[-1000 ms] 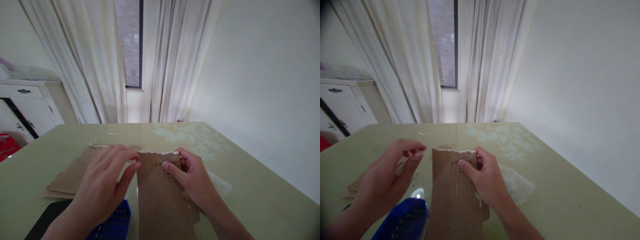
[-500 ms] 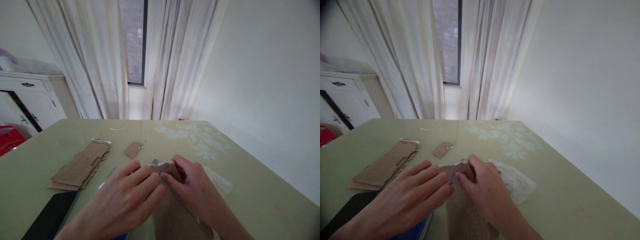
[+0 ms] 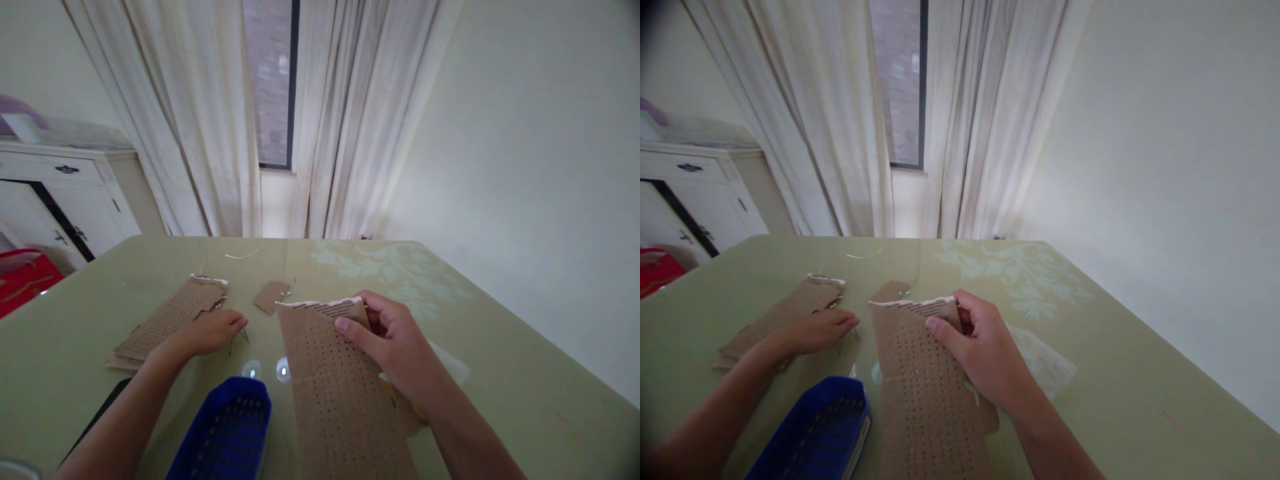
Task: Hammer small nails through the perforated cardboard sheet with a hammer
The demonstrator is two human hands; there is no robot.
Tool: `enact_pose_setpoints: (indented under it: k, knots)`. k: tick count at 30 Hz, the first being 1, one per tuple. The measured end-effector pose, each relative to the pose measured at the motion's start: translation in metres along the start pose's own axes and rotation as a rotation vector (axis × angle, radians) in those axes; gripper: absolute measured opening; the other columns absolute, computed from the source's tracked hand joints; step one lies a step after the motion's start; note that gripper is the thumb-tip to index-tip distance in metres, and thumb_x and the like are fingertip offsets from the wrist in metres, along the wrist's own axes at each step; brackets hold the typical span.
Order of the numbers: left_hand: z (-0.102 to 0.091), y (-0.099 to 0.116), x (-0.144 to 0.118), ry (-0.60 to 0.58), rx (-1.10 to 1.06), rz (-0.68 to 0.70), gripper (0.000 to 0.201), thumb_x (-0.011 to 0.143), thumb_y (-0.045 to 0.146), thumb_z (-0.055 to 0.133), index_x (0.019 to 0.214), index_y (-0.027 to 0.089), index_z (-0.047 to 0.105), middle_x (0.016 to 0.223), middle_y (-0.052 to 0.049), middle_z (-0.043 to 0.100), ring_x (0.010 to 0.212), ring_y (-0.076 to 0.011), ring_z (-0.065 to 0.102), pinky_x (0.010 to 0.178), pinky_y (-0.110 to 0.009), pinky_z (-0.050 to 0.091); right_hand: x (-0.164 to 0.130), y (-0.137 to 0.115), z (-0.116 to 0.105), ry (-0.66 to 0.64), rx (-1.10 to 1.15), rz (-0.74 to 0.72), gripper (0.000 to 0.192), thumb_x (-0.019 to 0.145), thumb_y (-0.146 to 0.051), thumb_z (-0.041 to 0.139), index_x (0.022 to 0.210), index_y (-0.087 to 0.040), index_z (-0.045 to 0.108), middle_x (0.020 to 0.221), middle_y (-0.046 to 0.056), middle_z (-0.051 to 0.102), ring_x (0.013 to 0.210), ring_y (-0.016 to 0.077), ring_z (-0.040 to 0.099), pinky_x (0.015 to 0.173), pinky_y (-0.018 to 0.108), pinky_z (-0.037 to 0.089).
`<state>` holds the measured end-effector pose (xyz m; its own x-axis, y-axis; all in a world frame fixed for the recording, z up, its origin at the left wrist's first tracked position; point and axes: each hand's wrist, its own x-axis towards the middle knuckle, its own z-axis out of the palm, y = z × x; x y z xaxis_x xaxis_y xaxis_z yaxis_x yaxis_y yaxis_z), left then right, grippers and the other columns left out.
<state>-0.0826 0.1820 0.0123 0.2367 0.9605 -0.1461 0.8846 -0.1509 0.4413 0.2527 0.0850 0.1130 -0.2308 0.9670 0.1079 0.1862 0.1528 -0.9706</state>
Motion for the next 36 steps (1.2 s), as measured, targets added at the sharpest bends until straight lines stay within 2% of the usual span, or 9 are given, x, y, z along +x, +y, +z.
enact_pose_setpoints:
  k: [3,6,11,15,17,22,26,30,36]
  knots:
    - [0.015,-0.009,0.005,-0.088,0.105,-0.047,0.032,0.106,0.043,0.069,0.089,0.016,0.071,0.088,-0.001,0.075,0.084,-0.0192,0.073,0.088,-0.041,0.060,0.000,0.000,0.001,-0.015,0.049,0.024,0.025,0.095,-0.041,0.079,0.088,-0.021,0.066,0.079,-0.003,0.064,0.072,0.0143,0.059,0.063,0.025,0.042]
    - [0.019,-0.013,0.008,-0.068,0.155,-0.062,0.032,0.106,0.044,0.068,0.091,0.016,0.073,0.091,-0.002,0.076,0.087,-0.0208,0.074,0.089,-0.042,0.059,-0.002,0.000,0.002,-0.040,0.083,0.064,0.026,0.095,-0.043,0.079,0.090,-0.021,0.068,0.082,-0.001,0.067,0.076,0.0155,0.061,0.067,0.026,0.045]
    - [-0.003,0.009,-0.001,0.073,0.124,0.025,0.025,0.101,0.034,0.063,0.091,0.017,0.079,0.087,-0.012,0.078,0.093,-0.0331,0.076,0.089,-0.045,0.055,-0.005,-0.001,0.006,-0.083,0.203,0.122,0.025,0.094,-0.043,0.081,0.092,-0.020,0.070,0.084,-0.001,0.069,0.080,0.0162,0.064,0.070,0.026,0.046]
    - [-0.024,0.064,-0.033,0.173,-0.015,0.286,0.033,0.102,0.033,0.060,0.133,0.029,0.072,0.126,-0.006,0.077,0.118,-0.0258,0.072,0.104,-0.036,0.053,-0.006,-0.001,0.010,-0.158,0.350,0.131,0.022,0.092,-0.039,0.083,0.099,-0.019,0.076,0.089,0.001,0.074,0.081,0.0144,0.065,0.072,0.023,0.046]
    - [-0.025,0.090,-0.049,0.177,-0.244,0.599,0.047,0.100,0.035,0.066,0.146,0.030,0.064,0.143,-0.006,0.070,0.129,-0.0268,0.067,0.110,-0.038,0.052,-0.006,-0.001,0.012,-0.195,0.411,0.132,0.023,0.091,-0.038,0.086,0.101,-0.019,0.078,0.089,0.001,0.075,0.082,0.0140,0.066,0.073,0.022,0.047]
    - [-0.010,0.118,-0.060,0.239,-0.360,0.737,0.009,0.099,0.026,0.066,0.102,0.024,0.075,0.103,0.001,0.077,0.092,-0.0187,0.072,0.083,-0.028,0.058,-0.008,0.004,0.017,-0.220,0.542,0.116,0.024,0.089,-0.039,0.089,0.103,-0.021,0.080,0.087,0.001,0.076,0.081,0.0132,0.069,0.072,0.020,0.050]
    - [-0.015,0.120,-0.059,0.385,-0.137,0.858,0.024,0.108,0.029,0.060,0.089,0.021,0.072,0.091,0.000,0.075,0.080,-0.0176,0.065,0.073,-0.029,0.052,-0.009,0.009,0.020,-0.184,0.564,0.092,0.025,0.088,-0.042,0.091,0.100,-0.022,0.082,0.082,0.000,0.076,0.074,0.0119,0.066,0.065,0.018,0.049]
    - [-0.024,0.122,-0.065,0.514,0.019,0.972,0.043,0.118,0.041,0.043,0.091,0.021,0.070,0.090,0.000,0.077,0.073,-0.0178,0.058,0.068,-0.033,0.043,-0.006,0.006,0.019,-0.211,0.557,0.115,0.027,0.084,-0.039,0.095,0.097,-0.020,0.081,0.080,0.000,0.076,0.068,0.0098,0.064,0.061,0.017,0.046]
    - [-0.023,0.127,-0.072,0.546,-0.072,1.029,0.037,0.119,0.043,0.041,0.106,0.021,0.069,0.096,0.001,0.080,0.077,-0.0169,0.062,0.074,-0.034,0.042,-0.010,-0.002,0.012,-0.300,0.519,0.135,0.029,0.091,-0.038,0.090,0.105,-0.017,0.076,0.085,0.003,0.078,0.074,0.0109,0.069,0.069,0.019,0.049]
